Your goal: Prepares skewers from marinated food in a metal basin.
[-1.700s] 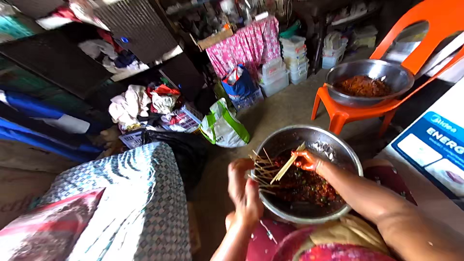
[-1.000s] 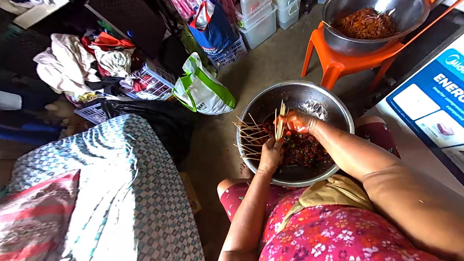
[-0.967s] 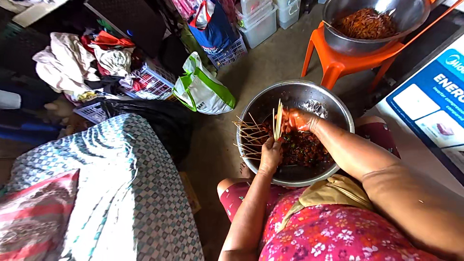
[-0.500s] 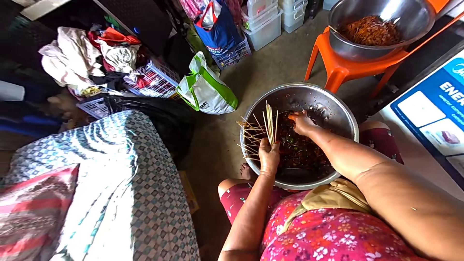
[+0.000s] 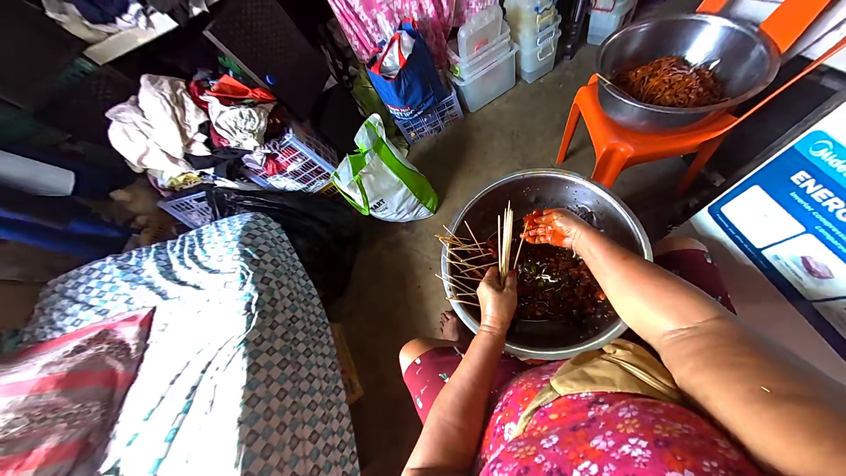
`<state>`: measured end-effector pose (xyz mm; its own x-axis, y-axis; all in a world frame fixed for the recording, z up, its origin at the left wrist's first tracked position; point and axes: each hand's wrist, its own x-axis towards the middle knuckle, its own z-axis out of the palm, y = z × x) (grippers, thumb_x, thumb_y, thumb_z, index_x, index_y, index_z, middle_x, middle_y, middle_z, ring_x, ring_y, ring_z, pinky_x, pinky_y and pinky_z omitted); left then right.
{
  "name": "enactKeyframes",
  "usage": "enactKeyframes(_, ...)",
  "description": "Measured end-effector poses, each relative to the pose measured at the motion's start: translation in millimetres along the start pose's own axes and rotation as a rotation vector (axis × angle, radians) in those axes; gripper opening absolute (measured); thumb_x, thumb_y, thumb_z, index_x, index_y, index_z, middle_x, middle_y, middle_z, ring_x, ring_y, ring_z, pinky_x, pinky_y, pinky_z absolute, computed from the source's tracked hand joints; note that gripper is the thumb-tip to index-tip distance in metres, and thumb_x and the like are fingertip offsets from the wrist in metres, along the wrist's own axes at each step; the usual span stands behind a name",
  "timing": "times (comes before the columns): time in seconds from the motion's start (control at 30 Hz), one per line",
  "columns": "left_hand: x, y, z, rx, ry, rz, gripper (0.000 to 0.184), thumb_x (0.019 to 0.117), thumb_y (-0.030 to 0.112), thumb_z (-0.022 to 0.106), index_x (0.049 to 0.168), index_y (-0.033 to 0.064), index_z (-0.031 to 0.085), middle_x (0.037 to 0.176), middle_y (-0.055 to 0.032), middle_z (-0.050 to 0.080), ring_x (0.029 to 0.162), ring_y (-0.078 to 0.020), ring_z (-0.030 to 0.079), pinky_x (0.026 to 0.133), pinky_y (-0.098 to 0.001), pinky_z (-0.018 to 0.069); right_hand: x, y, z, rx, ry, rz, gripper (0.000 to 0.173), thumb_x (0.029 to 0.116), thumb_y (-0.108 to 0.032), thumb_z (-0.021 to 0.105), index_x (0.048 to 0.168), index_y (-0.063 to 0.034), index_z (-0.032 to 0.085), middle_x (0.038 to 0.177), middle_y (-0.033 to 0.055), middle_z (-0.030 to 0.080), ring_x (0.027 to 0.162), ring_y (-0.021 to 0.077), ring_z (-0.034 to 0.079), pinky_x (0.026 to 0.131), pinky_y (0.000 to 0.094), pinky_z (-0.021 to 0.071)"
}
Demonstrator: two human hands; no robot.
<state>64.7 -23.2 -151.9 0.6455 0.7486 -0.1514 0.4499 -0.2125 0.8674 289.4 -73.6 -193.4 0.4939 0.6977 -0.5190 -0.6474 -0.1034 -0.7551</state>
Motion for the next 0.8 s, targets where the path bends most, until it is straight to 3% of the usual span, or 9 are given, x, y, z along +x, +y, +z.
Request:
enactKeyframes(0.27,0.6,2.6,-0.9,0.064,-0.033,-0.010,0.018,0.0986,0.016,0.063,0.104,0.0005,0.068,0.078,-0.0059,0.063,0.069,-0.0146,0.060,0.070,-0.0362,0.0516,-7.3,-6.1,4.7,0.021,-0.043,-0.041,0.028,0.1033,-0.002,0.033,0.124,-0.0020,0.052,0.099,0.0112,0.064,0.080,0.0223,0.070,0.079,0.0408,0.0613)
enactKeyframes(0.4,1.2,3.0,-1.4,0.101,-0.033,-0.007,0.018,0.0989,0.017,0.062,0.105,0.0006,0.068,0.078,-0.0065,0.063,0.069,-0.0156,0.060,0.070,-0.0366,0.0517,-0.7,-2.9,0.1,0.060,-0.089,-0.064,0.023,0.1085,-0.017,0.038,0.116,-0.0044,0.056,0.093,0.0084,0.065,0.078,0.0222,0.071,0.077,0.0409,0.0627)
enactKeyframes(0.57,-1.6,9.3,-2.4,0.190,-0.024,-0.010,0.019,0.0994,0.016,0.061,0.108,0.0000,0.068,0.082,-0.0105,0.066,0.074,-0.0205,0.064,0.074,-0.0412,0.0536,-17.0,-15.0,14.7,-0.063,-0.012,-0.101,0.023,0.1098,-0.011,0.043,0.127,-0.0004,0.054,0.101,0.0100,0.062,0.079,0.0200,0.069,0.076,0.0379,0.0614)
enactKeyframes(0.8,-6.0,15.8,-3.5,0.262,-0.028,0.005,0.024,0.0995,0.015,0.060,0.115,-0.0019,0.067,0.091,-0.0169,0.070,0.083,-0.0291,0.069,0.081,-0.0493,0.0559,-17.6,-15.6,13.5,-0.107,-0.053,-0.077,0.022,0.1078,-0.005,0.044,0.126,0.0045,0.052,0.095,0.0092,0.062,0.077,0.0181,0.067,0.077,0.0358,0.0610)
